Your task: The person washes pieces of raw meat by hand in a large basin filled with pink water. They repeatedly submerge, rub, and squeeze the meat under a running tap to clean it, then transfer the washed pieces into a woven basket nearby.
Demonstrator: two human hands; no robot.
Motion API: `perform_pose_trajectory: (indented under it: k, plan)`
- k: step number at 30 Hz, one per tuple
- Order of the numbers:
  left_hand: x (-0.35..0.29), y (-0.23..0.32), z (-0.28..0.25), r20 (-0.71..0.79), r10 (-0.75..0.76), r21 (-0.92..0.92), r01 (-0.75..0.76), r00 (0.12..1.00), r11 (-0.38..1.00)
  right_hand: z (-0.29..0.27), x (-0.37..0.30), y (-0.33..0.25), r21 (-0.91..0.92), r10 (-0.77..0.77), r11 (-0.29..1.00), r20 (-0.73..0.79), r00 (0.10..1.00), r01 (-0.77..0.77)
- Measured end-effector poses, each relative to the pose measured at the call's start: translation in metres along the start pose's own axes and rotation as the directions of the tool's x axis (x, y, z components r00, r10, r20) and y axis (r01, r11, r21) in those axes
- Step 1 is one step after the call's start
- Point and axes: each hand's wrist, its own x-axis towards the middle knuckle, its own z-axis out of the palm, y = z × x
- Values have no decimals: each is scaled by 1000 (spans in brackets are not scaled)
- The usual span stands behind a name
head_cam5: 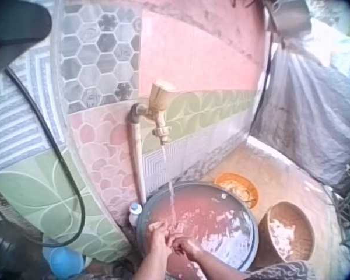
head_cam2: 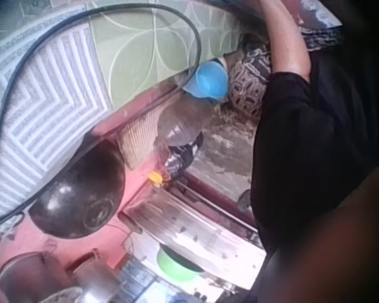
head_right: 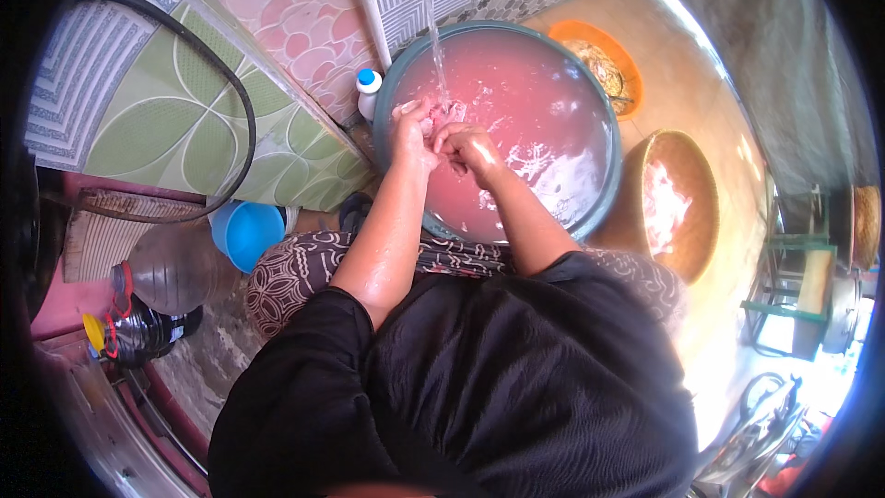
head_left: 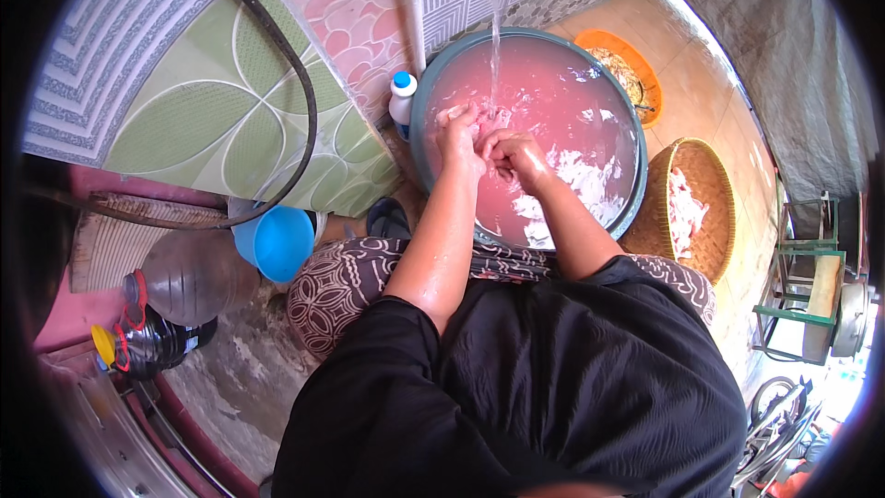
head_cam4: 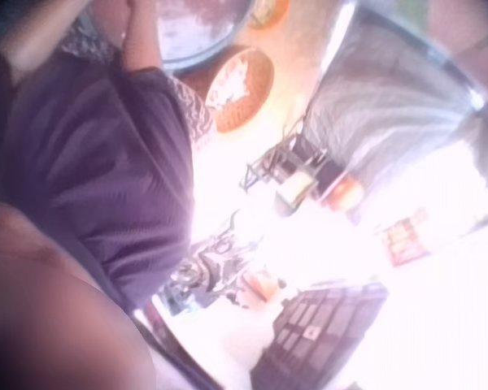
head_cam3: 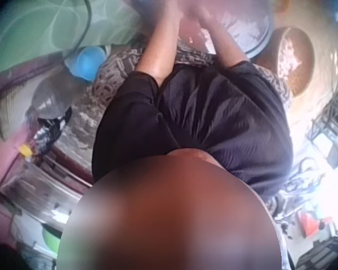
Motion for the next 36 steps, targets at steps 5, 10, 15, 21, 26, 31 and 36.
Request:
perform_pose_trajectory:
  k: [5, 10, 15, 21, 26, 31, 36]
  plan:
    - [-6, 10, -3, 28, 61, 39, -62, 998, 997, -5, 1, -7, -726, -447, 682, -322, 835, 85]
    - [-11, 2, 5, 48, 86, 150, -93, 995, 984, 4, 8, -3, -957, -681, 172, 56, 731, 233]
    - [-2, -6, -2, 9, 108, 61, -108, 994, 992, 12, 14, 15, -963, -742, 100, 96, 664, 251]
    - [-4, -3, 0, 26, 42, 131, -45, 999, 990, 8, 15, 10, -926, -654, 255, 46, 755, 277]
    - [-2, -5, -2, 65, 131, 138, -139, 989, 981, 14, 26, 18, -934, -649, 295, -41, 760, 201]
    - [2, -10, 0, 36, 192, 117, -195, 981, 974, 16, 26, 18, -984, -633, 150, -21, 774, 95]
    - [10, -20, -3, -30, 270, 62, -268, 962, 962, 16, 27, 12, -998, -525, 47, 9, 851, 40]
